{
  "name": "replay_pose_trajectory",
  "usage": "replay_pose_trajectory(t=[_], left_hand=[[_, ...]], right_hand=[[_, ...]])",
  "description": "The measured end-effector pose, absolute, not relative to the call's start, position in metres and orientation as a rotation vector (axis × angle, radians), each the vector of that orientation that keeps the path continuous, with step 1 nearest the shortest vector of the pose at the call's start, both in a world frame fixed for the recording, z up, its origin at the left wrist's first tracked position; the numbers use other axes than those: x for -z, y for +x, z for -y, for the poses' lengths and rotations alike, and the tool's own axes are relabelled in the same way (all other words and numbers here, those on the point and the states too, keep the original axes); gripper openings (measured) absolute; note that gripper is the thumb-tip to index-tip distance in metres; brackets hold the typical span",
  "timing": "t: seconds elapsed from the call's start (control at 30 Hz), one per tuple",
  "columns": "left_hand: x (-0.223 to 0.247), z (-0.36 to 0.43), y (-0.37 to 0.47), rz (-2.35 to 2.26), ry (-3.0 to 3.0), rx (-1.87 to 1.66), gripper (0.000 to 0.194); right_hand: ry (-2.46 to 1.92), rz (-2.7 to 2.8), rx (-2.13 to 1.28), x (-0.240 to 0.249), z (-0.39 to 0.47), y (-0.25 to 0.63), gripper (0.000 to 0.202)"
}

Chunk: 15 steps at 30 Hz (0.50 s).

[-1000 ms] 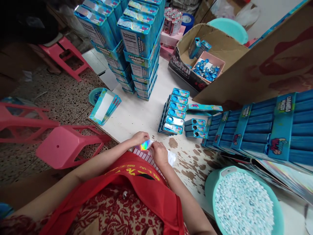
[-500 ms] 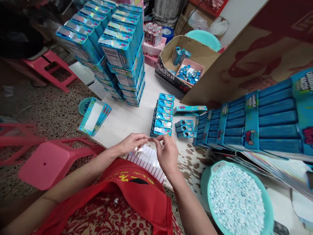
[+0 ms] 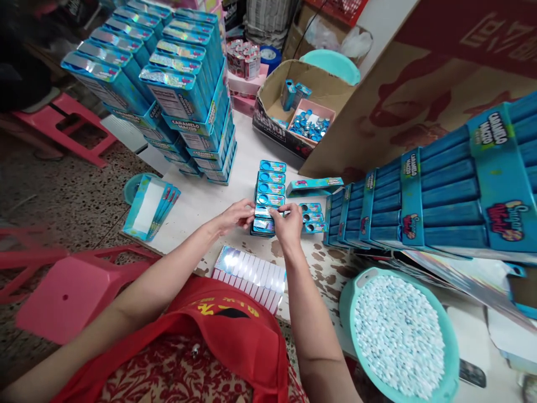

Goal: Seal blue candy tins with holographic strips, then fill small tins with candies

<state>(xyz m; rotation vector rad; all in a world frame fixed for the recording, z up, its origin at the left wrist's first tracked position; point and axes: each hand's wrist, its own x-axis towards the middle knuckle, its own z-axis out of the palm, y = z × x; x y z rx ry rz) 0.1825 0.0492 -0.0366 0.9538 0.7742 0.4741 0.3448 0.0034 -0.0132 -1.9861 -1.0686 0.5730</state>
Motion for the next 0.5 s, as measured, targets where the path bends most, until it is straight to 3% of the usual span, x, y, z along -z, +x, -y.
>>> replay_pose_trajectory(t=[0.13, 0.37, 0.5], left_hand=[[0.044, -0.040, 0.185, -0.866, 0.860, -0.417, 0.041], [0.071, -0.032, 0.167, -1.328, 1.136, -0.412, 0.003], [0.096, -0.006, 0.138, -1.495, 1.613, -0.235, 0.016]], right_hand=[[-1.973, 1.080, -0.579, 0.014, -0.003, 0.347, 0.021], [-1.811, 1.015, -0.709, 0.029, 0.004, 0.354, 0.028], [-1.922, 1.019, -0.681, 0.034, 0.005, 0.354, 0.042]])
